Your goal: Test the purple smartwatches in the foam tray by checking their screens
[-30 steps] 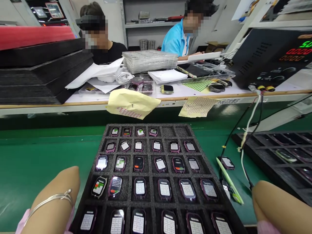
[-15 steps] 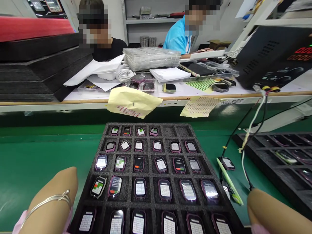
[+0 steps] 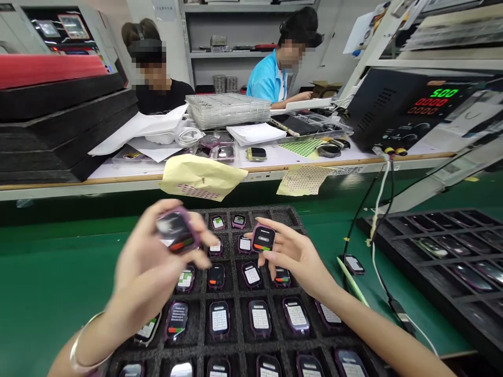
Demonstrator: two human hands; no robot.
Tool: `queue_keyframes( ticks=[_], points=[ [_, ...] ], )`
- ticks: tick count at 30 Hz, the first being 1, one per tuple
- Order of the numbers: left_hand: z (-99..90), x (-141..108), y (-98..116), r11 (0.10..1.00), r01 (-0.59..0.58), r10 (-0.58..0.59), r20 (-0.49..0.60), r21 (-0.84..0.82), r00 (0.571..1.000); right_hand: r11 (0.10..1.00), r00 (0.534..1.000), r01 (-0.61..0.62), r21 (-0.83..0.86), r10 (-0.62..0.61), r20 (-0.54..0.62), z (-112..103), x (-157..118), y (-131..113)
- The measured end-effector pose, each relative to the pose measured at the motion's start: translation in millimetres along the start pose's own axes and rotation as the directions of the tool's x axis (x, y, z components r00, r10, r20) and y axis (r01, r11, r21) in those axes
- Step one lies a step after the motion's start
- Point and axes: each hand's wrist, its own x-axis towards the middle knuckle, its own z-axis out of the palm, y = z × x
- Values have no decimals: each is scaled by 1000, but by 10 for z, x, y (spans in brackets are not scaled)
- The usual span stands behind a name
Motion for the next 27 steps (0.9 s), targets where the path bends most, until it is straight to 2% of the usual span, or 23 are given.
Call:
queue_keyframes(
  ticks=[4, 8, 11, 13, 16, 22, 27],
  points=[
    [-49, 199, -459, 975, 188, -203, 139, 116, 969, 1000, 1000, -4, -7, 5, 14, -18, -44, 29],
    [-122, 211, -713, 954, 253, -286, 242, 159, 927, 998, 998, 16, -68, -20, -59, -37, -35, 48],
    [-137, 158, -735, 952, 274, -302, 287, 132, 909, 988, 987, 20, -151, -44, -151, -38, -13, 54],
    [-133, 135, -728, 954, 279, -300, 296, 113, 907, 985, 985, 12, -175, -42, -169, -39, -7, 53],
    [-121, 123, -728, 955, 276, -296, 288, 109, 911, 986, 992, 10, -168, -31, -123, -54, -23, 48],
    [-122, 139, -749, 956, 263, -288, 236, 130, 928, 999, 1000, -18, -45, 18, 17, -59, -85, 19],
    [-141, 138, -740, 964, 230, -259, 267, 133, 928, 999, 1000, -20, -47, 20, -8, -31, -74, 32]
  ],
)
